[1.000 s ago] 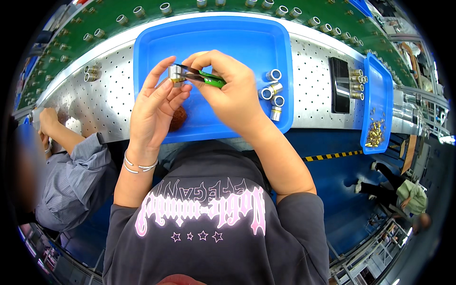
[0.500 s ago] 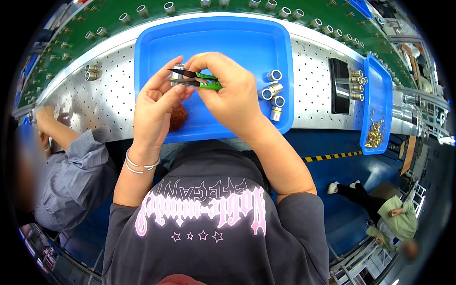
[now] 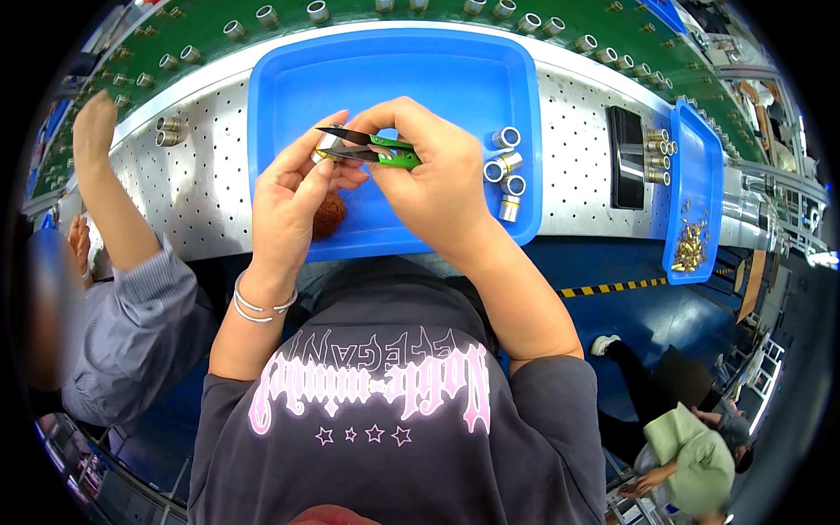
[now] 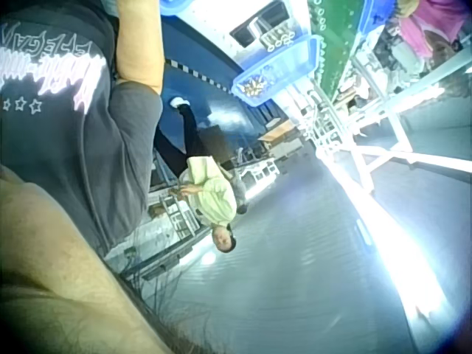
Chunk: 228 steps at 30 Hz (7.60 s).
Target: The person uses a green-handled tool to scrape or clean the interior of small cylindrical metal parts. They pick up each part from a blue tray, perform the cleaning action, and place the finished part onto a green conveyor belt. The process is repeated for multiple units.
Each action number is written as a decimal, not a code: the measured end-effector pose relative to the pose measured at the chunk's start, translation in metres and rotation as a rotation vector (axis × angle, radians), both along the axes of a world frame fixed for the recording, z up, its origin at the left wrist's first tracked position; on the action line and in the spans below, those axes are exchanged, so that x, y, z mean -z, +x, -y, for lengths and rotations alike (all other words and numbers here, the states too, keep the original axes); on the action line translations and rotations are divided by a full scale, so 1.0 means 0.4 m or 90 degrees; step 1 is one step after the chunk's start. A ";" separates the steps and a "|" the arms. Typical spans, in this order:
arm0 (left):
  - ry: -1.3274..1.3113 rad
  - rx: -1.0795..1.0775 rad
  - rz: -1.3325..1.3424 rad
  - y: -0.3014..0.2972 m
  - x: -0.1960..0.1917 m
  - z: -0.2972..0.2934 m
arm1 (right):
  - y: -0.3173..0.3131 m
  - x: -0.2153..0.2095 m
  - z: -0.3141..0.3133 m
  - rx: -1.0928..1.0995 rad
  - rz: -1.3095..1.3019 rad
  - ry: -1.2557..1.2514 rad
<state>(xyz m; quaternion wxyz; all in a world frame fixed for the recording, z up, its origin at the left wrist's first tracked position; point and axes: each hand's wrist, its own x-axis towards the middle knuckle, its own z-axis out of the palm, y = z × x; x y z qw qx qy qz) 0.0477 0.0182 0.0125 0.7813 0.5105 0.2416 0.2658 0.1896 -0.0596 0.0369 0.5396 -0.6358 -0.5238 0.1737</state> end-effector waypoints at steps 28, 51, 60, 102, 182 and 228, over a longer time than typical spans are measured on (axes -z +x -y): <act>-0.118 -0.070 0.085 -0.006 -0.019 -0.001 | -0.012 -0.007 -0.008 0.028 0.098 -0.041; 0.019 -0.013 -0.009 -0.013 -0.013 0.006 | -0.011 -0.011 -0.009 -0.006 -0.072 -0.109; 0.010 -0.020 0.034 -0.018 -0.013 -0.004 | -0.016 -0.019 -0.019 -0.071 -0.227 -0.170; 0.388 -0.198 -0.105 -0.080 0.020 -0.093 | 0.189 0.062 -0.295 0.106 0.161 -0.145; -0.232 -0.037 0.069 -0.039 -0.031 0.001 | -0.003 -0.007 0.002 -0.102 -0.177 -0.048; -0.053 0.094 0.031 -0.065 -0.044 -0.001 | 0.050 -0.079 -0.028 -0.176 0.049 -0.163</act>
